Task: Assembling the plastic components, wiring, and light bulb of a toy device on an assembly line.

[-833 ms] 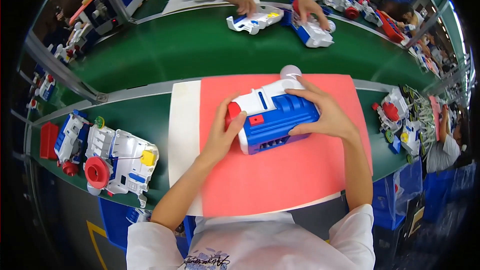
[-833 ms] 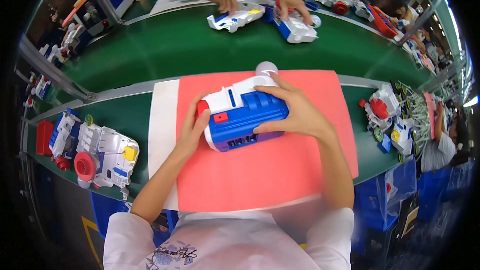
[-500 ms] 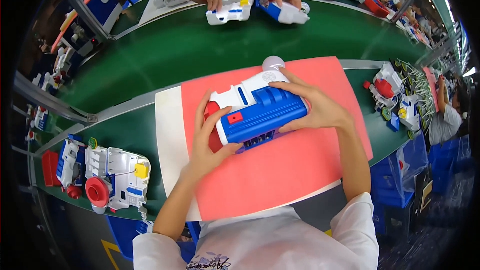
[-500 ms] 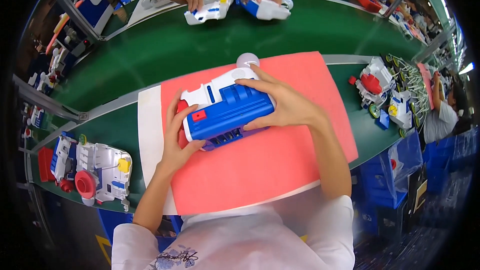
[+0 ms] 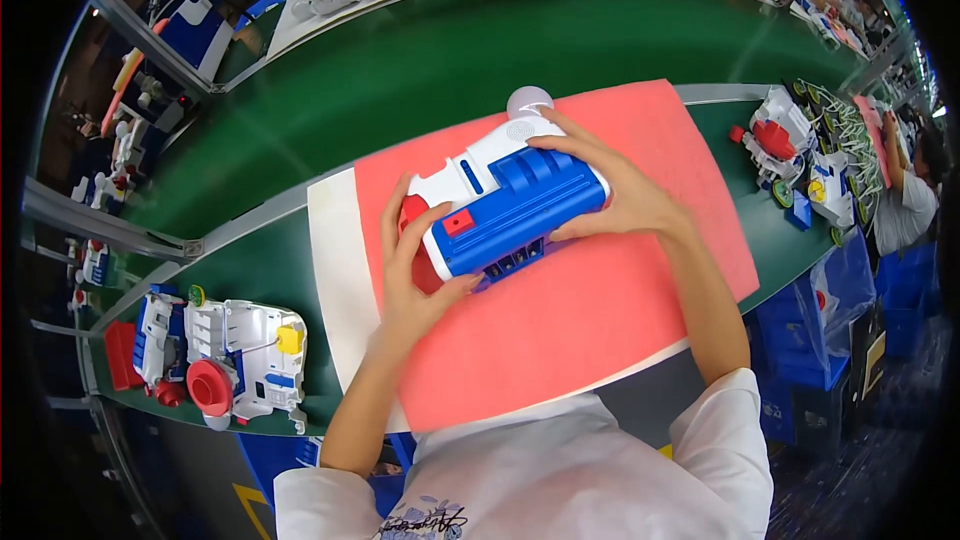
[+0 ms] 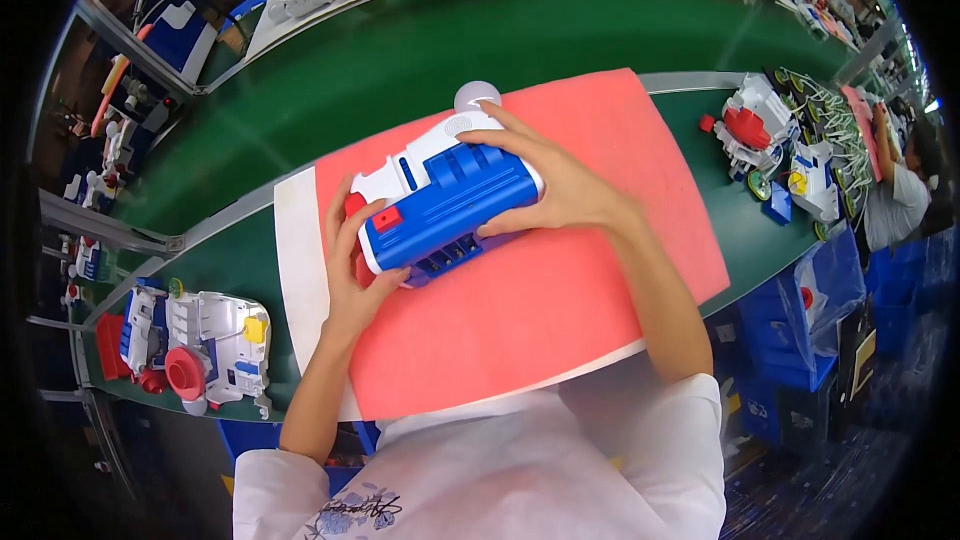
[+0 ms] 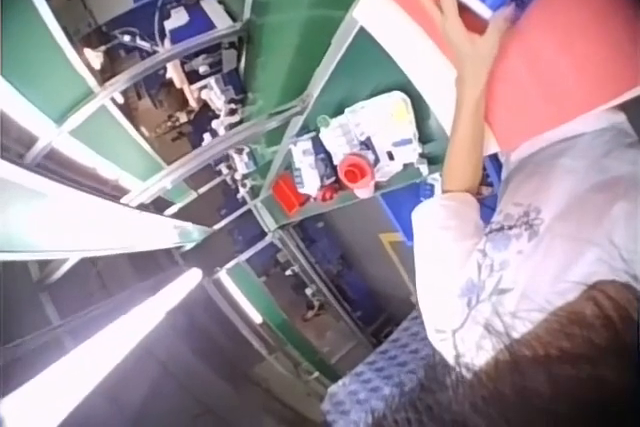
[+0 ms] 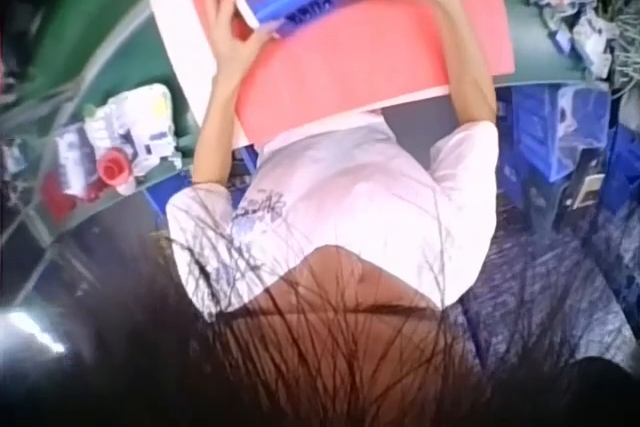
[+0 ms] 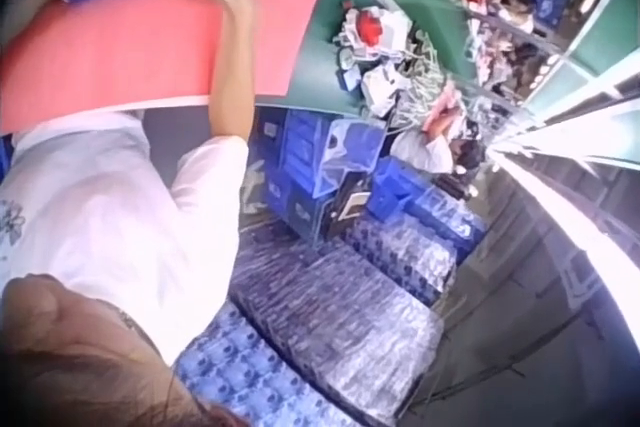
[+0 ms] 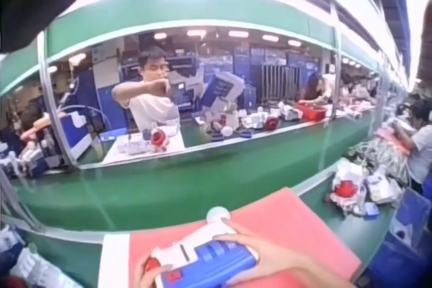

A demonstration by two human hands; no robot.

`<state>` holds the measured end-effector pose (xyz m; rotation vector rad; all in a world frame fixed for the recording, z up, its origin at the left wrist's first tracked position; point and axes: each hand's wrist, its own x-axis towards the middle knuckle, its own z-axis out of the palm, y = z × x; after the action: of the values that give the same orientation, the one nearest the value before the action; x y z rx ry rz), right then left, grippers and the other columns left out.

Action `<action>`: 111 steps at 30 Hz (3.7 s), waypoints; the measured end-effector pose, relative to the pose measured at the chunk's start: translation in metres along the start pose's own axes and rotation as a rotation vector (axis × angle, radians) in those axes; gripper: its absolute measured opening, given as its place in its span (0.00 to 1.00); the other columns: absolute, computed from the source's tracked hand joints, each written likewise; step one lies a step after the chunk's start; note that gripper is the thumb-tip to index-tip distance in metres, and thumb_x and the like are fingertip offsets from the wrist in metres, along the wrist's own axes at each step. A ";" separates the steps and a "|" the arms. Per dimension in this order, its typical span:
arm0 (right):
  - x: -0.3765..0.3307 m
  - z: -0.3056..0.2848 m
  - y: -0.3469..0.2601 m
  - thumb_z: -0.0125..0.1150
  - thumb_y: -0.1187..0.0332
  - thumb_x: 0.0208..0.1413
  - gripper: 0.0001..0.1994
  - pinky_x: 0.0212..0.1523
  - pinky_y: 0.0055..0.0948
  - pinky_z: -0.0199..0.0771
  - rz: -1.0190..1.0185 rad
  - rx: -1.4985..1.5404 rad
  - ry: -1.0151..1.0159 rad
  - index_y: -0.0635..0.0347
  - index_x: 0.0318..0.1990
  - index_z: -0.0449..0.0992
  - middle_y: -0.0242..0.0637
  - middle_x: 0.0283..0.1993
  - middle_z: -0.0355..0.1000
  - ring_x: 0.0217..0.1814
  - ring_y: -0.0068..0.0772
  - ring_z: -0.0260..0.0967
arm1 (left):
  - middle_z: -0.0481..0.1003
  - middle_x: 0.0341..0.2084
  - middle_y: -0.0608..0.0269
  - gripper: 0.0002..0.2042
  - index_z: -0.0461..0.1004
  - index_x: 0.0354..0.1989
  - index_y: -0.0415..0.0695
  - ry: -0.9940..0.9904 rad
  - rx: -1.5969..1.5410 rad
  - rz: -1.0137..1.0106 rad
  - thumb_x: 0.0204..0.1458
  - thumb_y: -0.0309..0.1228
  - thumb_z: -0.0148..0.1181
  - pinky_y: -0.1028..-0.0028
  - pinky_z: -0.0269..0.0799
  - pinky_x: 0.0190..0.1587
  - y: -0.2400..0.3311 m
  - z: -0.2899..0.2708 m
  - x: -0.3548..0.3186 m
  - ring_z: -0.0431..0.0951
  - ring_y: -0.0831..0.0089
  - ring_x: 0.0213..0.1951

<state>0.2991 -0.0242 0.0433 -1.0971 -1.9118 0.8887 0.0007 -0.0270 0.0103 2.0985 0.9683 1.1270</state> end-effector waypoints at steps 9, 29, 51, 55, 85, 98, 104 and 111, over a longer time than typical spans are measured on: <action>-0.008 0.017 0.014 0.81 0.66 0.35 0.43 0.73 0.45 0.53 -0.109 0.080 0.165 0.49 0.65 0.70 0.47 0.77 0.49 0.78 0.50 0.47 | 0.41 0.74 0.52 0.48 0.61 0.69 0.52 -0.105 -0.009 -0.018 0.34 0.37 0.79 0.50 0.54 0.70 -0.006 -0.010 -0.006 0.45 0.50 0.74; -0.019 0.024 -0.003 0.59 0.49 0.61 0.41 0.71 0.40 0.53 0.287 0.375 0.293 0.66 0.72 0.50 0.53 0.70 0.57 0.74 0.47 0.54 | 0.54 0.70 0.48 0.56 0.46 0.75 0.54 -0.176 -0.018 -0.178 0.38 0.39 0.78 0.57 0.60 0.66 -0.006 -0.028 0.011 0.59 0.55 0.69; -0.085 0.069 -0.027 0.83 0.72 0.27 0.45 0.57 0.34 0.71 -0.051 0.466 0.535 0.63 0.60 0.66 0.42 0.54 0.70 0.58 0.35 0.70 | 0.74 0.49 0.54 0.40 0.67 0.54 0.42 -0.187 -0.121 0.052 0.28 0.32 0.83 0.65 0.72 0.53 0.048 -0.012 -0.015 0.77 0.61 0.50; -0.091 0.065 -0.022 0.81 0.66 0.28 0.40 0.57 0.38 0.69 -0.125 0.337 0.556 0.62 0.56 0.69 0.43 0.53 0.71 0.59 0.39 0.68 | 0.74 0.51 0.54 0.41 0.70 0.56 0.42 -0.261 0.032 0.030 0.28 0.39 0.83 0.63 0.68 0.56 0.068 -0.021 -0.015 0.73 0.58 0.54; -0.135 0.101 -0.086 0.79 0.59 0.37 0.42 0.69 0.53 0.56 -0.109 -0.546 0.971 0.49 0.65 0.68 0.49 0.71 0.47 0.73 0.52 0.47 | 0.66 0.53 0.47 0.40 0.73 0.61 0.48 -0.379 0.333 0.122 0.34 0.44 0.78 0.60 0.66 0.52 0.117 -0.022 -0.020 0.69 0.53 0.52; -0.136 0.090 -0.128 0.63 0.57 0.52 0.10 0.72 0.58 0.26 -0.076 -1.290 0.436 0.32 0.43 0.80 0.16 0.50 0.69 0.53 0.20 0.67 | 0.64 0.54 0.47 0.34 0.70 0.65 0.50 -0.344 0.352 0.191 0.48 0.45 0.70 0.59 0.63 0.47 0.118 -0.021 -0.034 0.66 0.54 0.48; -0.133 0.091 -0.139 0.64 0.60 0.49 0.11 0.71 0.61 0.29 -0.051 -1.325 0.345 0.36 0.43 0.81 0.17 0.46 0.68 0.52 0.19 0.66 | 0.65 0.55 0.43 0.40 0.71 0.64 0.51 -0.397 0.308 0.069 0.38 0.46 0.76 0.58 0.65 0.50 0.124 -0.025 -0.028 0.68 0.53 0.50; -0.138 0.087 -0.145 0.73 0.60 0.42 0.16 0.68 0.58 0.33 -0.082 -1.268 0.237 0.40 0.42 0.82 0.23 0.42 0.67 0.47 0.26 0.66 | 0.65 0.50 0.46 0.37 0.69 0.65 0.53 -0.388 0.384 0.176 0.45 0.53 0.70 0.64 0.65 0.39 0.127 -0.025 -0.033 0.67 0.56 0.43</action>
<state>0.2185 -0.2224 0.0873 -1.6524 -2.2405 -0.6511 0.0081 -0.1233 0.1024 2.6267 0.8724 0.6012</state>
